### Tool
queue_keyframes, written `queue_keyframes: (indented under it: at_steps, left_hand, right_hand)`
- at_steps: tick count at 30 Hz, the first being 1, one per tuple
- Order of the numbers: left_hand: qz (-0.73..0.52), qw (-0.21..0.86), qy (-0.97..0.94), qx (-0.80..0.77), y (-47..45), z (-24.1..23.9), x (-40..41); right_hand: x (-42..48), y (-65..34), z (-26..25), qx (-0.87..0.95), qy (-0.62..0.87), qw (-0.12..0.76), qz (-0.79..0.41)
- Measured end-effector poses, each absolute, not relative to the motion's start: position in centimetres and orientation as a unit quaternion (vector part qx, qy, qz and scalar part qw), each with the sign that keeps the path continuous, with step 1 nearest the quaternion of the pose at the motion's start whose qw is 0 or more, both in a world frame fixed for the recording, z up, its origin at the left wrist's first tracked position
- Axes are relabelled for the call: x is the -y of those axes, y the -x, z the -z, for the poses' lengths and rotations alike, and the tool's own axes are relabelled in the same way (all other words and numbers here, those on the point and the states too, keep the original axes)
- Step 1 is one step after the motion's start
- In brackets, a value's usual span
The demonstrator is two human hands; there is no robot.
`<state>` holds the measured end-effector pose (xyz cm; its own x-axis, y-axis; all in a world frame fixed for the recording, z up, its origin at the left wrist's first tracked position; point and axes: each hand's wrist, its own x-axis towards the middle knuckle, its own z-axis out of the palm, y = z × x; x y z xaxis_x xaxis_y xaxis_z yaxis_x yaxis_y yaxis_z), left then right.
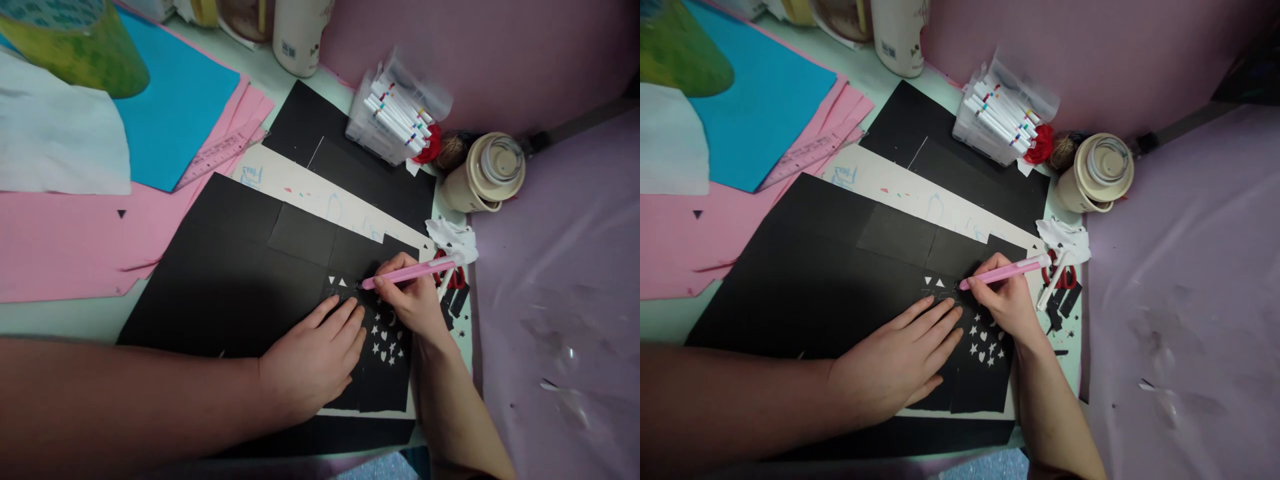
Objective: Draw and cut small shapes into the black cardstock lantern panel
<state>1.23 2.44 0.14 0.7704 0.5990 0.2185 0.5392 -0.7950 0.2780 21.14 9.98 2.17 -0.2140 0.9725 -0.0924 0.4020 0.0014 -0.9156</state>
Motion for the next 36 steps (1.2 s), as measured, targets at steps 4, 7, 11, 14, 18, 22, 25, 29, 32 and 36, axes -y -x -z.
queue_keyframes:
  at_steps: [4,7,11,14,18,22,25,29,32,36]
  left_hand:
    - [-0.15,0.101,-0.935,-0.306,-1.3,-0.1,-2.5]
    - [-0.15,0.102,-0.935,-0.306,-1.4,-0.1,-2.5]
    - [-0.154,0.095,-0.935,-0.306,-1.3,-0.2,-2.5]
    - [-0.155,0.091,-0.936,-0.303,-1.2,-0.2,-2.5]
    - [-0.154,0.095,-0.936,-0.303,-1.2,-0.1,-2.5]
    - [-0.155,0.096,-0.937,-0.299,-1.1,0.1,-2.6]
    - [-0.149,0.094,-0.941,-0.288,-0.9,0.2,-2.7]
    - [-0.137,0.097,-0.946,-0.277,-0.7,0.0,-2.8]
    - [-0.12,0.109,-0.948,-0.274,-0.7,-0.5,-2.8]
    - [-0.087,0.142,-0.944,-0.284,-0.7,-2.0,-3.6]
  right_hand:
    - [-10.0,-21.0,-2.2,0.62,0.55,0.321,-0.458]
    - [-10.0,-21.0,-2.2,0.619,0.555,0.32,-0.455]
    - [-10.1,-21.0,-2.0,0.624,0.554,0.323,-0.445]
    - [-10.1,-21.0,-1.9,0.629,0.558,0.325,-0.432]
    - [-10.0,-20.9,-1.9,0.622,0.564,0.321,-0.439]
    - [-10.1,-20.9,-1.9,0.625,0.556,0.325,-0.443]
    - [-10.1,-21.3,-1.4,0.6,0.548,0.344,-0.471]
    - [-10.4,-21.9,-0.8,0.516,0.507,0.402,-0.561]
    - [-10.7,-22.0,-0.7,0.487,0.479,0.413,-0.602]
    - [-10.8,-21.7,-1.1,0.483,0.459,0.42,-0.616]
